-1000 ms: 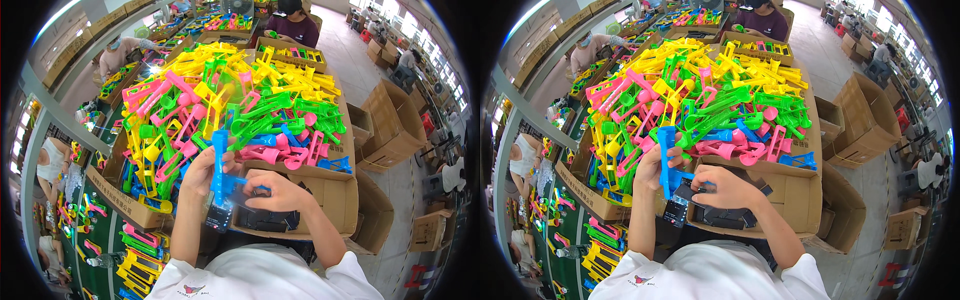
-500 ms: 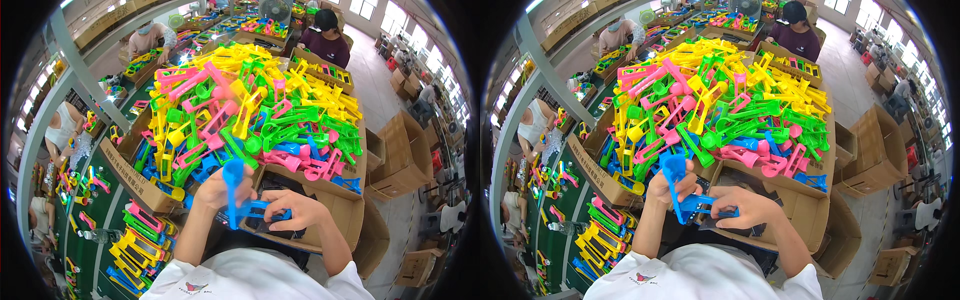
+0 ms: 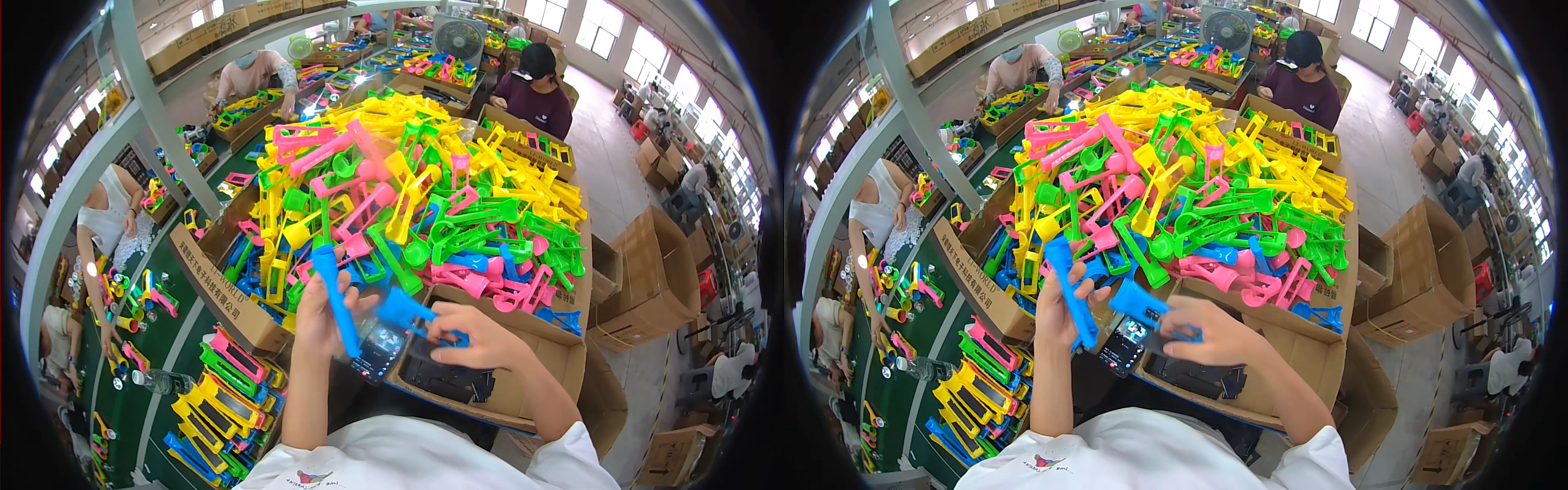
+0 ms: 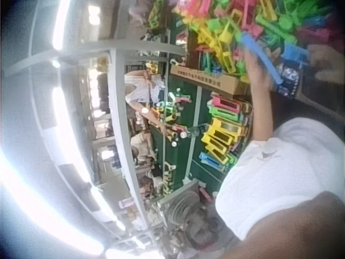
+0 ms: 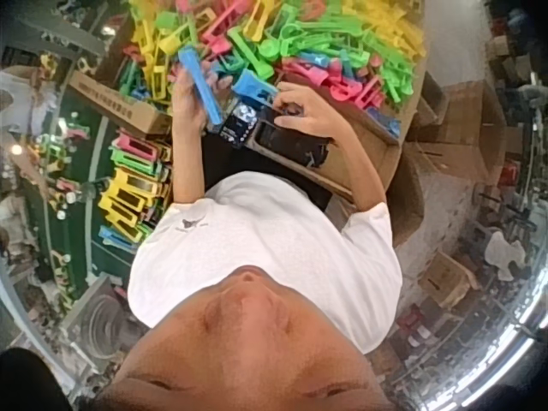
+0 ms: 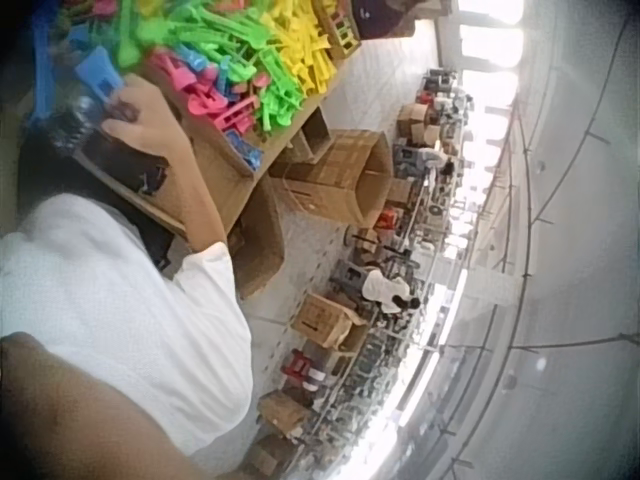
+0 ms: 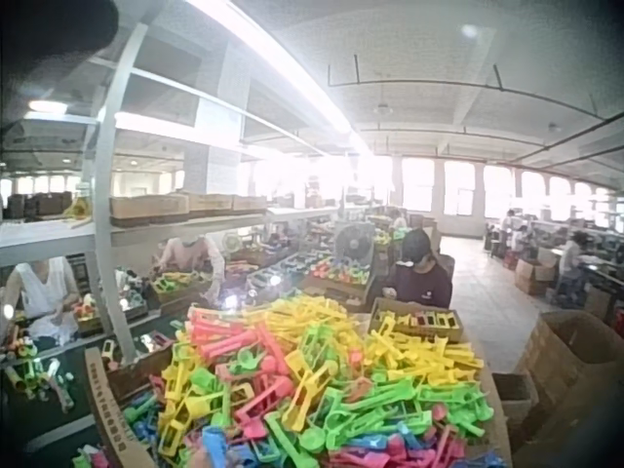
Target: The person assembles plastic toy gun housings by snapping plastic toy parts together by hand.
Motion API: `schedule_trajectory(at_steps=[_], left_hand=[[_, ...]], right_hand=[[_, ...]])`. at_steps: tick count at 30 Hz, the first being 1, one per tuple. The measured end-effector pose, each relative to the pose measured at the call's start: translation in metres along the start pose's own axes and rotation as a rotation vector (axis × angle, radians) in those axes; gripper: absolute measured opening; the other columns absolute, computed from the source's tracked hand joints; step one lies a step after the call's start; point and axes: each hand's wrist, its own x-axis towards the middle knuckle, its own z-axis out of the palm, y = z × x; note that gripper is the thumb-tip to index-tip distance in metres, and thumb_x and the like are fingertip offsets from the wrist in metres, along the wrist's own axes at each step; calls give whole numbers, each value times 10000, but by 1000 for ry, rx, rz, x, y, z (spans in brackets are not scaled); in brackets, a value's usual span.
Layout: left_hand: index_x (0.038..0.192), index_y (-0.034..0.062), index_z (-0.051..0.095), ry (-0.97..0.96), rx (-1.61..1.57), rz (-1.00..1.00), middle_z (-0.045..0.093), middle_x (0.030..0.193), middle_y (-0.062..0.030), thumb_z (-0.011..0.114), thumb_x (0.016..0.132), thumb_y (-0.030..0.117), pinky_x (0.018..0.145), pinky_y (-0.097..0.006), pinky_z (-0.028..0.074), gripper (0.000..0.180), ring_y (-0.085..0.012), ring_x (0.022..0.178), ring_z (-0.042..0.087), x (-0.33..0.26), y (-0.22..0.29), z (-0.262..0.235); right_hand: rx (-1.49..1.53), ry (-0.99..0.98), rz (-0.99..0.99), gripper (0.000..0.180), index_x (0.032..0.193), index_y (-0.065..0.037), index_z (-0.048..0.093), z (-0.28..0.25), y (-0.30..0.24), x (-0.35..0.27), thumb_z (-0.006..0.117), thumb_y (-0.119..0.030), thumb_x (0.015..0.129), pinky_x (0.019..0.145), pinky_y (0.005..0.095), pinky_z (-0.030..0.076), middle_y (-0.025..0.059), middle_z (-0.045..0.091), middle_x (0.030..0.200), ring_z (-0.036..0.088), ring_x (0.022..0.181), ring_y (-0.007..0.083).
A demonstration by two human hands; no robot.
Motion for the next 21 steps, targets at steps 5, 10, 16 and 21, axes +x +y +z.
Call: schedule_trajectory(at_steps=[5, 10, 16, 21], left_hand=[[1487, 76, 450, 437, 531, -20, 648, 1131, -60, 475, 1106, 334, 859, -430, 613, 461, -205, 965, 691, -37, 0, -25], [1456, 18, 477, 544, 461, -14, 669, 1181, -115, 492, 1088, 291, 849, -329, 580, 458, -199, 1018, 684, -86, -5, -21], [1496, -26, 412, 602, 371, 62, 620, 1350, -141, 502, 1071, 153, 1010, -362, 566, 470, -252, 1241, 645, -137, -1, -29], [1561, 84, 292, 611, 385, 93, 538, 1451, -166, 561, 1068, 249, 1009, -466, 540, 585, -303, 1280, 606, -148, -8, -32]], right_hand=[[14, 174, 120, 241, 975, -28, 646, 34, 43, 46, 752, -215, 866, 799, 383, 470, 111, 539, 911, 571, 861, 264], [-177, 25, 232, 258, 1000, -18, 656, 66, 64, 106, 725, -233, 877, 879, 425, 489, 165, 562, 1010, 594, 998, 331], [149, 212, 420, 330, 1048, 10, 686, 97, 52, 108, 737, -284, 908, 894, 395, 482, 171, 627, 1027, 615, 1074, 266], [294, 429, 393, 292, 1018, -27, 685, 133, 55, 100, 775, -258, 862, 899, 434, 475, 256, 562, 1188, 588, 1014, 347]])
